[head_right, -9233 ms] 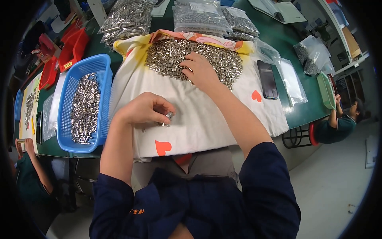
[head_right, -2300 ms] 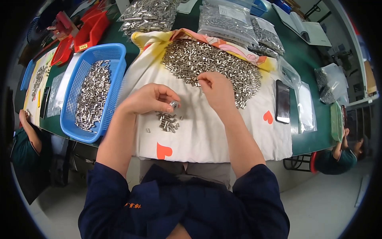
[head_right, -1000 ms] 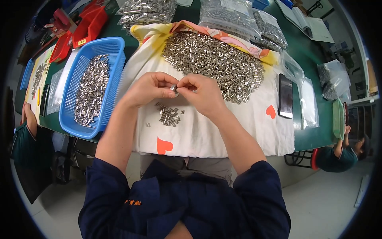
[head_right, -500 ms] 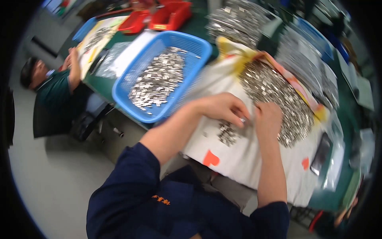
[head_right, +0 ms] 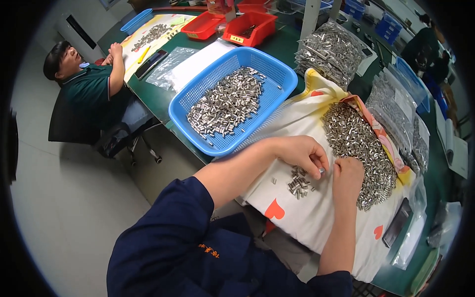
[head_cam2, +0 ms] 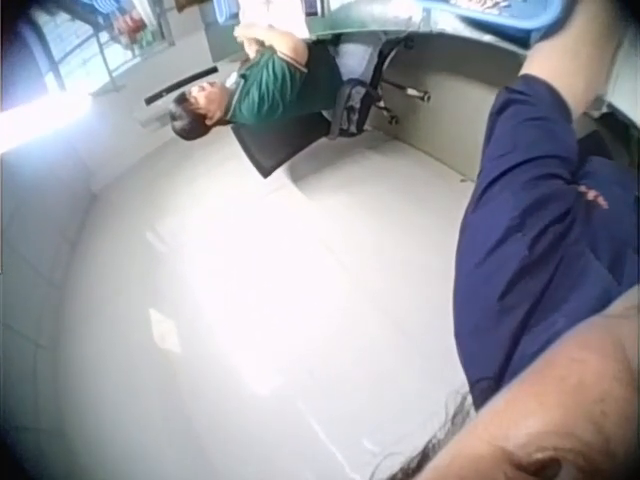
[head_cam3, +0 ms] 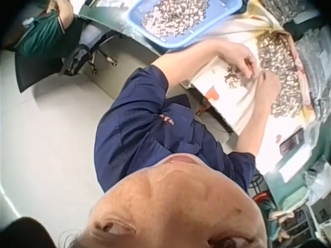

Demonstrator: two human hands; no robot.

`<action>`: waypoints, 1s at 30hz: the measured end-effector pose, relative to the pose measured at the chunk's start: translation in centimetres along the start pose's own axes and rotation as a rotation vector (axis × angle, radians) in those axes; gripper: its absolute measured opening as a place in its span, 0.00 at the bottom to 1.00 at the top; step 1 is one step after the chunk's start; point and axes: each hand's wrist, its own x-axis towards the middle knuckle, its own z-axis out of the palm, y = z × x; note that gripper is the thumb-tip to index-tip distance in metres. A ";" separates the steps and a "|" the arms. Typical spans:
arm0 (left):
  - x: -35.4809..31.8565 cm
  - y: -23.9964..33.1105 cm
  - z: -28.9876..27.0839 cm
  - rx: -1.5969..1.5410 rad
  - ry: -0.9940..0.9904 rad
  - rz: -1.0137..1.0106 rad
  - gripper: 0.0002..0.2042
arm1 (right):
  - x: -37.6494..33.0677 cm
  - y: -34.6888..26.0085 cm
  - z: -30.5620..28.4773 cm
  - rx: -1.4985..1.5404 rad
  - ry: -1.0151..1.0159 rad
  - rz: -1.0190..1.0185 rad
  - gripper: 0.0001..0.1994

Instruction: Sorting and inspecting small metal components at a industrial workbench.

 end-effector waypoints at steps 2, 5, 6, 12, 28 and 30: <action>0.2 0.2 0.2 0.003 -0.012 0.004 0.13 | -0.4 0.1 -0.4 -0.041 -0.098 0.008 0.03; -0.1 0.4 0.1 0.056 0.002 -0.010 0.13 | -0.3 0.2 -0.1 0.011 -0.068 -0.009 0.03; -0.2 0.4 0.1 0.031 0.005 -0.025 0.13 | -0.3 0.3 -0.1 0.007 -0.067 -0.004 0.03; 0.0 0.2 0.1 0.002 0.001 -0.036 0.13 | -0.7 0.0 -0.4 0.094 -0.009 0.088 0.03; 1.0 -1.0 0.1 -0.212 0.213 0.135 0.15 | -1.0 -1.1 -0.6 0.867 -0.032 0.291 0.04; 1.2 -1.3 0.0 -0.176 0.216 0.145 0.15 | -1.0 -1.3 -0.5 0.880 -0.034 0.307 0.05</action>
